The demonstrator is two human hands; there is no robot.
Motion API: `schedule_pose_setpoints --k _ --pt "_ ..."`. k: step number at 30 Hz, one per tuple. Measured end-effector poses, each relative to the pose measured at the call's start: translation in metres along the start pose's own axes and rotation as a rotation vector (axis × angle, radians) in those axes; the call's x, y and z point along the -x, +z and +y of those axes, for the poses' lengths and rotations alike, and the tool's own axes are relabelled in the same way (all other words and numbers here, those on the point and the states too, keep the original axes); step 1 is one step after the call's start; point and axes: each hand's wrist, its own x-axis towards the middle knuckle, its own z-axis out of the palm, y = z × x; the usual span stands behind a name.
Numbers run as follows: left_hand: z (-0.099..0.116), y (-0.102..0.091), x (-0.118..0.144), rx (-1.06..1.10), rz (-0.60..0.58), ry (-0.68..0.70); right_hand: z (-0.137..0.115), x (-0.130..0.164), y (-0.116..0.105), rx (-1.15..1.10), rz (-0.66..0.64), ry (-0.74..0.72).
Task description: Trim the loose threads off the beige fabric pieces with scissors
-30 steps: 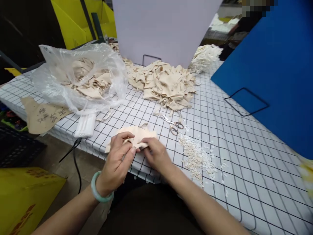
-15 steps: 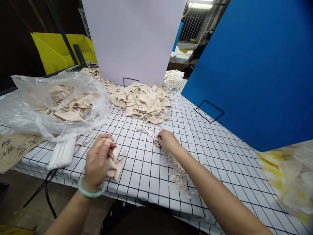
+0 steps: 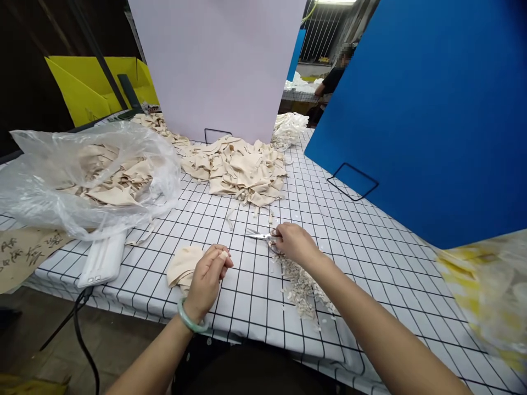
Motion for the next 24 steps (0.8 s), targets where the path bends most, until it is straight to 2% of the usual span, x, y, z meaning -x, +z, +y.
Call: schedule_pose_setpoints --k 5,7,11,13,16,19,21,24 --pt "-0.006 0.014 0.007 0.084 -0.069 -0.062 0.012 0.038 0.002 -0.187 0.066 0.035" --pt "-0.005 0.021 0.011 0.09 -0.123 -0.05 0.005 0.056 0.009 -0.475 0.086 0.057" --pt "-0.002 0.029 0.017 0.023 -0.206 0.002 -0.017 0.088 0.031 -1.308 0.082 0.147" --pt "-0.001 0.03 0.019 -0.021 -0.23 0.019 -0.024 0.101 0.04 -1.437 0.038 0.182" --pt "-0.002 0.031 0.021 -0.058 -0.244 0.03 -0.028 0.116 0.047 -1.391 0.037 0.2" --pt "-0.002 0.031 0.023 -0.05 -0.246 0.015 -0.028 0.131 0.044 -1.233 0.057 0.2" --pt "0.0 0.032 0.024 -0.026 -0.247 -0.011 -0.027 0.142 0.039 -1.059 0.055 0.137" --pt "0.004 0.033 0.025 0.009 -0.251 -0.035 -0.029 0.152 0.031 -0.815 0.083 -0.04"
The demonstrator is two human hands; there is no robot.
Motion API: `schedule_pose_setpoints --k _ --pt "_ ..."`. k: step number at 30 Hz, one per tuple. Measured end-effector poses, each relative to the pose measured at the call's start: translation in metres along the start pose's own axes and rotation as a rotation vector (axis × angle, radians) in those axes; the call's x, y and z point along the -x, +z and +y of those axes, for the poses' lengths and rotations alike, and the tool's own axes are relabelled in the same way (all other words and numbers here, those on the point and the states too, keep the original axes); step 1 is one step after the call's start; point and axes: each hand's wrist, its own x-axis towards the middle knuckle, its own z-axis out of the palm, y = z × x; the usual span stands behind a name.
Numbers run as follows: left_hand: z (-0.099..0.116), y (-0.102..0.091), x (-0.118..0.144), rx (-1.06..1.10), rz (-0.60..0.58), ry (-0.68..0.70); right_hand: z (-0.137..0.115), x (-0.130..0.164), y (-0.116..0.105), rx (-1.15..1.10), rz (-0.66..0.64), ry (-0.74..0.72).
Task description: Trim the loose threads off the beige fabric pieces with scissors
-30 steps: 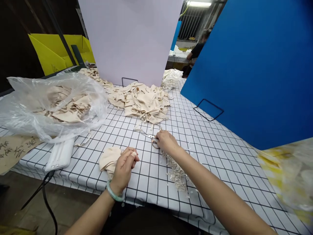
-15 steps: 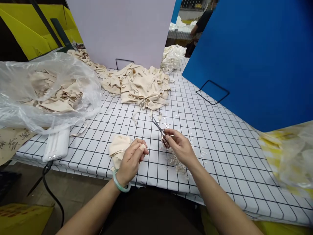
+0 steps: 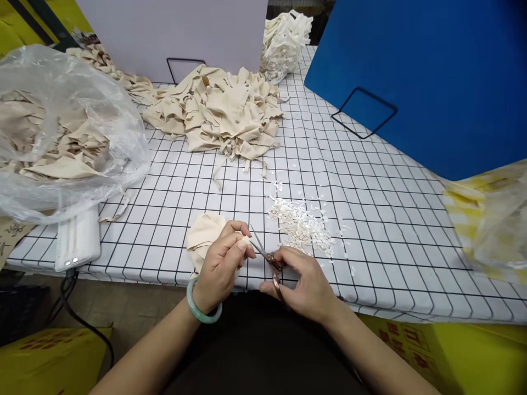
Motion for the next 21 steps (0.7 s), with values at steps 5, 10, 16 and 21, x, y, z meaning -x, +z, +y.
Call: schedule_pose_setpoints --k 5,10,16,21 --pt "0.0049 -0.0011 0.0028 -0.018 -0.048 0.018 -0.0026 0.0022 0.0009 0.165 0.034 -0.216" --pt "0.0061 -0.0052 0.0055 -0.087 -0.072 0.013 -0.0021 0.0016 0.0003 0.205 0.037 -0.265" --pt "0.003 -0.0067 0.0055 -0.105 -0.121 0.061 -0.0028 0.0018 0.001 0.217 0.061 -0.254" --pt "0.0033 -0.0059 0.0042 -0.136 -0.146 0.087 -0.0032 0.0018 0.0016 0.189 0.053 -0.233"
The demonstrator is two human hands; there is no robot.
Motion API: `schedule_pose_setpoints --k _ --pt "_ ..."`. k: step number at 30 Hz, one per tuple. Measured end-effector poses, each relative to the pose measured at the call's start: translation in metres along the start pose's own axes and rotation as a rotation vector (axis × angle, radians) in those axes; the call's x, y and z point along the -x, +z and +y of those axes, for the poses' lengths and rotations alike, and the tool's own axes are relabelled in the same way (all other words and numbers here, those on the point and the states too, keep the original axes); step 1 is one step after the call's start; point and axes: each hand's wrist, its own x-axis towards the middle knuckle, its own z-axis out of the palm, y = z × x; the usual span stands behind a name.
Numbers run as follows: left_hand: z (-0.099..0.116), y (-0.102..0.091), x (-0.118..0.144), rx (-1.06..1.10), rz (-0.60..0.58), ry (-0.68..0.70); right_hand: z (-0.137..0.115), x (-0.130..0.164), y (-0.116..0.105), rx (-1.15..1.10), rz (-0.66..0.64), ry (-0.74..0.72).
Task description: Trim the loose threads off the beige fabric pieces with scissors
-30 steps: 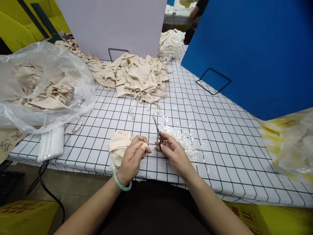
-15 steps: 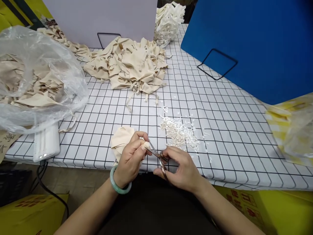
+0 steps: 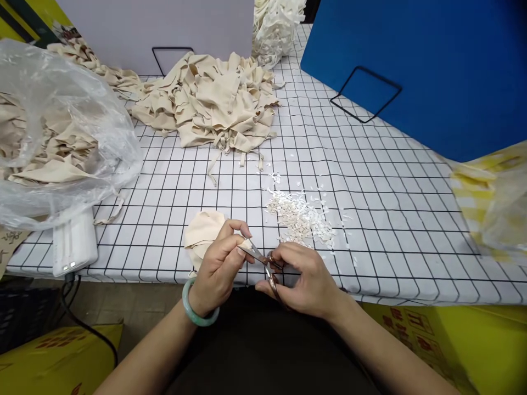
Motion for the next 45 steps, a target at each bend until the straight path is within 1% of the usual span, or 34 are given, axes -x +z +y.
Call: schedule_pose_setpoints --k 5,16,21,25,28,32,36,41,43,44,45 --pt "0.0 0.0 0.0 0.004 -0.025 0.013 0.0 0.0 -0.001 -0.012 0.002 -0.002" --pt "0.0 0.003 -0.001 -0.025 -0.039 0.054 0.001 0.0 0.0 -0.018 0.004 0.048" --pt "0.003 0.003 -0.003 -0.059 -0.048 0.06 0.003 0.003 0.001 -0.015 0.012 0.02" --pt "0.003 0.006 -0.004 -0.059 -0.06 0.062 0.006 0.006 0.001 0.034 0.017 0.021" --pt "0.001 0.009 -0.007 -0.06 -0.083 0.084 0.01 0.01 0.001 0.052 0.04 0.017" --pt "-0.001 0.014 -0.012 -0.08 -0.139 0.091 0.017 0.019 0.001 0.105 0.111 0.02" --pt "-0.005 0.02 -0.021 -0.096 -0.22 0.085 0.023 0.029 0.001 0.148 0.161 0.088" --pt "-0.006 0.031 -0.029 -0.163 -0.264 0.055 0.028 0.036 -0.009 0.021 0.234 0.29" --pt "-0.001 0.027 -0.028 -0.214 -0.327 0.082 0.032 0.037 -0.017 -0.062 0.237 0.341" --pt "0.003 0.021 -0.027 -0.251 -0.353 0.107 0.035 0.037 -0.02 -0.112 0.22 0.359" --pt "0.007 0.011 -0.025 -0.298 -0.351 0.13 0.037 0.037 -0.023 -0.158 0.191 0.381"
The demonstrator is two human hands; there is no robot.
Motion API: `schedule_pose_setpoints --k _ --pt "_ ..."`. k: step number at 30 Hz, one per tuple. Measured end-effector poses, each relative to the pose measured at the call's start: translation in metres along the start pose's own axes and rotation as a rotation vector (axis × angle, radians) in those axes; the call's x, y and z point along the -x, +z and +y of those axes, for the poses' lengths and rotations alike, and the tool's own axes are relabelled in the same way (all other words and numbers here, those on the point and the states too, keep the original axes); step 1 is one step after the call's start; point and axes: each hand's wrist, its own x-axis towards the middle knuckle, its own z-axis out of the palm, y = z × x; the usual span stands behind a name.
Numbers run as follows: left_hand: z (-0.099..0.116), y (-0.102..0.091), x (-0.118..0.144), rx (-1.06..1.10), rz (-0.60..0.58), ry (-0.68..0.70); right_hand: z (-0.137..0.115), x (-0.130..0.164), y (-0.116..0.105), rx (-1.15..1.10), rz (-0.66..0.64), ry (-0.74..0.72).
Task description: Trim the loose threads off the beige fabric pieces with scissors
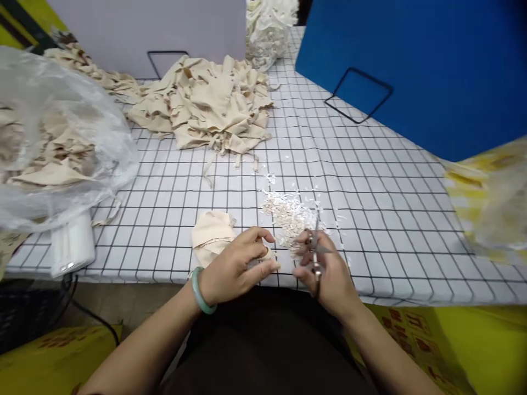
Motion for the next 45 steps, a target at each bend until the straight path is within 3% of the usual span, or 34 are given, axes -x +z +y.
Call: schedule_pose_setpoints --k 2,5,7,9,12,16,19,21,22,24,26,27,30,34,36,39,40,42,45 --pt "0.001 -0.024 0.015 -0.138 0.124 -0.022 0.003 -0.004 -0.002 -0.032 -0.059 0.051" --pt "-0.008 -0.056 0.044 -0.423 0.393 -0.185 0.002 -0.009 0.009 -0.013 -0.068 0.056" --pt "-0.018 -0.066 0.058 -0.556 0.381 -0.297 -0.006 -0.014 0.023 -0.009 -0.069 0.028" --pt "-0.027 -0.066 0.062 -0.559 0.285 -0.335 -0.019 -0.021 0.04 -0.002 -0.102 -0.028" --pt "-0.031 -0.069 0.052 -0.458 0.285 -0.284 -0.041 -0.041 0.067 -0.004 -0.183 -0.142" --pt "-0.026 -0.092 0.039 -0.359 0.525 -0.179 -0.055 -0.068 0.087 -0.052 -0.279 -0.115" --pt "-0.026 -0.096 0.045 -0.582 0.687 -0.103 -0.05 -0.07 0.087 -0.088 -0.277 -0.055" --pt "-0.028 -0.083 0.054 -0.722 0.741 0.014 -0.044 -0.062 0.082 -0.09 -0.259 -0.015" --pt "-0.029 -0.073 0.059 -0.747 0.696 0.069 -0.042 -0.057 0.08 -0.095 -0.25 0.001" --pt "-0.03 -0.05 0.067 -0.757 0.453 0.107 -0.038 -0.047 0.077 -0.126 -0.239 0.009" --pt "-0.03 -0.032 0.07 -0.758 0.198 0.072 -0.038 -0.039 0.075 -0.176 -0.252 -0.026" --pt "-0.028 -0.028 0.07 -0.747 0.142 0.048 -0.04 -0.037 0.075 -0.201 -0.27 -0.056" --pt "-0.016 -0.033 0.065 -0.558 0.205 0.013 -0.047 -0.036 0.075 -0.278 -0.392 -0.137" --pt "0.019 -0.065 0.062 -0.257 0.222 -0.06 -0.058 -0.045 0.083 -0.303 -0.55 -0.157" --pt "0.036 -0.078 0.066 -0.249 0.213 -0.109 -0.063 -0.054 0.091 -0.292 -0.54 -0.187" --pt "0.05 -0.082 0.078 -0.225 0.241 -0.26 -0.072 -0.068 0.105 -0.348 -0.387 -0.27" --pt "0.05 -0.078 0.082 -0.116 0.236 -0.332 -0.077 -0.072 0.109 -0.378 -0.312 -0.295" --pt "0.043 -0.066 0.086 0.313 0.178 -0.495 -0.087 -0.075 0.117 -0.419 -0.198 -0.326" --pt "0.024 -0.044 0.085 1.045 0.066 -0.615 -0.101 -0.073 0.124 -0.438 -0.171 -0.357"
